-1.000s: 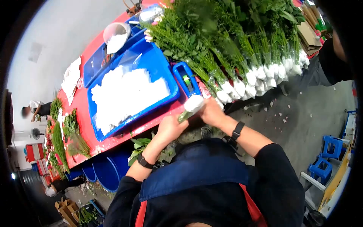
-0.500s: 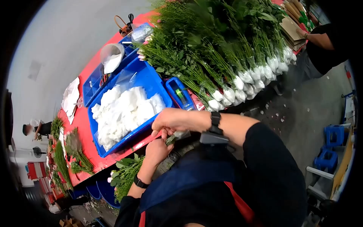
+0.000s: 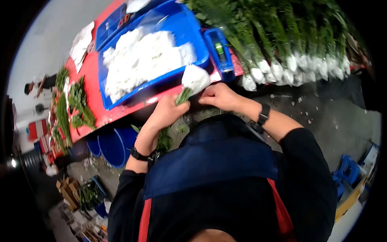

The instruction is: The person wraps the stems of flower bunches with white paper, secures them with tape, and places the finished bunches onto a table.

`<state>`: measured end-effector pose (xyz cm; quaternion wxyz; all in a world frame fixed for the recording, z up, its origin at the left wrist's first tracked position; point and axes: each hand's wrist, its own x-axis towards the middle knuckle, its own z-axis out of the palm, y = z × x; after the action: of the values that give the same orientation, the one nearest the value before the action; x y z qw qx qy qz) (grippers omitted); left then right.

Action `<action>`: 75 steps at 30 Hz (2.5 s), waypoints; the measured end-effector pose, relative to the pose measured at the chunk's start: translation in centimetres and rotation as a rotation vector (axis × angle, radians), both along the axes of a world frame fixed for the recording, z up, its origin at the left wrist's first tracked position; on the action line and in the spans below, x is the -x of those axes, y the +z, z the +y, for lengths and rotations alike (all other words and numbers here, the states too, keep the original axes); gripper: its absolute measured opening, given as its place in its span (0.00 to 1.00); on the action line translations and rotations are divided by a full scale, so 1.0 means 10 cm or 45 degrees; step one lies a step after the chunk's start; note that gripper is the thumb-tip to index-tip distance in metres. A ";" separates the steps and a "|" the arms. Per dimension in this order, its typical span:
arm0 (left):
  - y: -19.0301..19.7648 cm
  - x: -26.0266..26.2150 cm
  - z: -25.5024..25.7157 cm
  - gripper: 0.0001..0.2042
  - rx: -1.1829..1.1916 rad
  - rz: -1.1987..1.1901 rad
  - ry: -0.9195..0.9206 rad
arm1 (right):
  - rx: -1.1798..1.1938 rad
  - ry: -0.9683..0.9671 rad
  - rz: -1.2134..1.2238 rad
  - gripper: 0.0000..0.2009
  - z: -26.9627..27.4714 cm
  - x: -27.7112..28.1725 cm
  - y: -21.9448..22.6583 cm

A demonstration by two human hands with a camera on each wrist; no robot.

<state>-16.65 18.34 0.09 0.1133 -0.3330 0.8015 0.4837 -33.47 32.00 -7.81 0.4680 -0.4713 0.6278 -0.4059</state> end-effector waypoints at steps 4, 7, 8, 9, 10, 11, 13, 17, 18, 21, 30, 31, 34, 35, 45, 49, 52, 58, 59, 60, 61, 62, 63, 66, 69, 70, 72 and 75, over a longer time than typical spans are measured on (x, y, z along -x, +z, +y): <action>-0.21 0.14 0.05 0.15 0.780 -0.249 -0.276 | -0.161 -0.090 -0.422 0.09 0.00 -0.20 0.51; -0.12 0.32 0.09 0.11 0.974 -0.137 -0.395 | -0.292 -0.097 -0.750 0.10 -0.04 -0.02 0.57; -0.12 0.38 0.04 0.10 1.022 -0.044 -0.425 | -0.089 -0.164 -0.616 0.11 0.01 0.00 0.58; -0.11 0.43 0.02 0.07 1.107 -0.013 -0.508 | 0.110 -0.230 -0.481 0.13 0.09 -0.02 0.60; -0.09 0.48 0.04 0.06 1.135 -0.020 -0.573 | 0.309 -0.298 -0.343 0.15 0.16 -0.01 0.61; -0.06 0.56 0.08 0.05 1.163 -0.023 -0.639 | 0.581 -0.276 0.542 0.21 0.21 0.10 0.64; 0.09 0.75 0.25 0.06 1.273 -0.086 -0.858 | 0.673 -0.226 1.137 0.19 0.31 0.19 0.66; 0.31 1.23 0.78 0.05 1.419 0.126 -1.130 | 0.305 -0.303 0.833 0.11 0.66 0.37 0.51; 0.42 1.36 0.90 0.05 1.582 0.214 -1.199 | 0.266 -0.460 0.751 0.11 0.76 0.42 0.49; 0.99 1.70 1.10 0.14 1.676 0.966 -1.302 | 0.274 -1.140 0.954 0.11 1.12 0.69 0.57; 0.73 1.32 0.36 0.13 1.285 0.999 -0.983 | 0.009 -1.864 1.393 0.13 2.52 2.83 0.94; 0.59 1.16 0.21 0.14 1.314 0.919 -0.936 | -0.135 -1.884 1.536 0.14 2.65 3.06 0.83; 0.25 0.61 -0.16 0.14 1.305 0.688 -0.727 | -0.389 -1.778 1.648 0.16 2.95 3.72 0.42; 0.13 0.42 -0.28 0.14 1.294 0.635 -0.630 | -0.488 -1.675 1.495 0.17 2.85 3.73 0.44; -0.55 -2.29 -1.77 0.07 1.209 0.132 0.800 | -1.119 -0.638 2.417 0.17 3.35 4.62 0.00; -0.99 -3.65 -3.01 0.11 1.169 -0.182 1.348 | -0.461 -1.330 2.018 0.15 1.95 2.99 0.72; -1.11 -4.34 -4.03 0.11 1.159 -0.369 1.492 | -0.267 -1.257 2.201 0.16 1.10 2.12 0.86; -1.38 -4.77 -5.71 0.19 1.027 -0.672 1.695 | 0.151 -0.268 2.209 0.18 -0.54 1.62 0.86; -1.29 -4.73 -5.83 0.25 0.808 -0.718 1.753 | 0.147 -0.274 2.093 0.17 -0.85 1.26 0.87; -1.26 -4.74 -5.93 0.25 0.743 -0.779 1.733 | 0.144 -0.281 1.977 0.17 -1.40 0.65 0.95; -1.24 -4.76 -6.02 0.25 0.678 -0.841 1.712 | 0.166 -0.222 1.864 0.17 -1.76 0.27 0.99; -1.24 -4.79 -6.10 0.25 0.614 -0.904 1.690 | 0.187 -0.165 1.749 0.16 -2.07 -0.06 1.01; -1.27 -4.87 -6.17 0.25 0.613 -0.810 1.674 | 0.166 -0.135 1.702 0.15 -2.34 -0.37 0.99; -1.51 -5.15 -6.42 0.23 0.562 -0.147 1.780 | 0.304 0.051 1.468 0.13 -3.03 -1.23 0.95; -1.34 -5.08 -6.18 0.15 0.269 0.793 1.954 | 0.394 0.348 1.182 0.16 -3.65 -2.06 1.07; -1.20 -5.03 -6.02 0.13 0.219 0.886 1.934 | 0.455 0.466 1.053 0.17 -3.86 -2.31 1.10; -0.82 -4.78 -5.56 0.11 0.123 1.007 1.924 | 0.625 0.589 0.677 0.16 -4.31 -2.76 1.02; -0.57 -4.41 -4.95 0.08 0.135 1.183 1.887 | 0.472 0.604 0.297 0.22 -4.85 -3.35 0.78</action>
<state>27.41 -31.13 -5.63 -0.5837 -0.5421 0.3655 0.4815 -0.01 -16.53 -0.03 0.3807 -0.7249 0.4652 -0.3363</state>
